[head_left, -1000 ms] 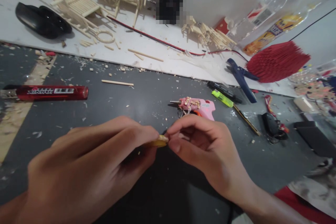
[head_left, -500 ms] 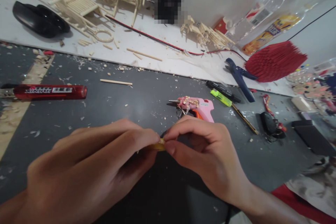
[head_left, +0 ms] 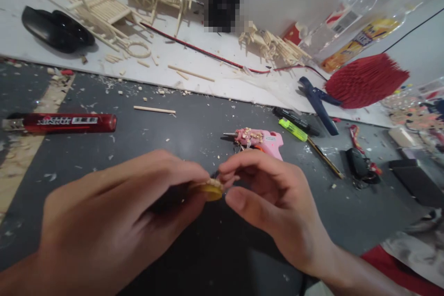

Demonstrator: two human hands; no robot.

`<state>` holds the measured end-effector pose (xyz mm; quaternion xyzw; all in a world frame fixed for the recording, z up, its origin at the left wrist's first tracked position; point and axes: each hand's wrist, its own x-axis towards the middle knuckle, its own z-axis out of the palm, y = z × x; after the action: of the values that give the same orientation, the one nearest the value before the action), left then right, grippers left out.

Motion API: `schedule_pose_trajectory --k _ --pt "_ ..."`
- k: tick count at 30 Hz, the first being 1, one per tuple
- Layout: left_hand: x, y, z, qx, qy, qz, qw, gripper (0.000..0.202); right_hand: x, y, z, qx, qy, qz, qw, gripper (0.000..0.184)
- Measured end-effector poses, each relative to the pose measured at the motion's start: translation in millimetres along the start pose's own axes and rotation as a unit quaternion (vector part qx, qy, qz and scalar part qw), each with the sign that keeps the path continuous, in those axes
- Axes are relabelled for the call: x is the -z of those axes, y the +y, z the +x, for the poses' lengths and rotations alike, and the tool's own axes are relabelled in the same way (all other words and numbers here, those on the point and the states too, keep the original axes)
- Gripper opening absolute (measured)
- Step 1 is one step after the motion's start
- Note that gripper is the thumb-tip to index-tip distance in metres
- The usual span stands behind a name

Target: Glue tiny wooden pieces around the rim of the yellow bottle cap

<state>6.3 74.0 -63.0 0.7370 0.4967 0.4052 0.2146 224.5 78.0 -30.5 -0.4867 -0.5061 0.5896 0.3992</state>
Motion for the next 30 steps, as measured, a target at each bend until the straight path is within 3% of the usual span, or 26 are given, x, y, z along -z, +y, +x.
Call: schedule_pose_trajectory --k 5,10,15,22,26,30 --pt "1.4 -4.1 7.1 0.084 -0.009 -0.032 0.996 0.007 -3.6 1.1 1.8 -0.027 -0.02 0.031 0.999 0.025" --pt "-1.6 -3.7 9.0 0.154 -0.03 -0.122 0.98 0.007 -4.4 2.0 1.7 0.027 0.006 -0.032 0.999 0.016" --pt "-4.5 4.6 14.9 0.214 -0.05 -0.253 0.942 0.009 -2.4 2.9 3.9 0.048 0.047 -0.062 0.996 0.01" --pt "-6.2 7.7 18.7 0.276 -0.036 -0.337 0.899 0.012 -1.3 6.7 9.0 0.066 0.079 -0.035 0.994 0.022" --pt "-6.8 3.5 15.7 0.281 -0.029 -0.327 0.902 0.014 0.1 6.8 9.0 0.07 0.075 -0.052 0.993 0.021" --pt "-6.1 1.6 14.4 0.261 -0.044 -0.286 0.921 0.011 1.7 3.1 7.1 0.127 0.052 -0.128 0.982 0.011"
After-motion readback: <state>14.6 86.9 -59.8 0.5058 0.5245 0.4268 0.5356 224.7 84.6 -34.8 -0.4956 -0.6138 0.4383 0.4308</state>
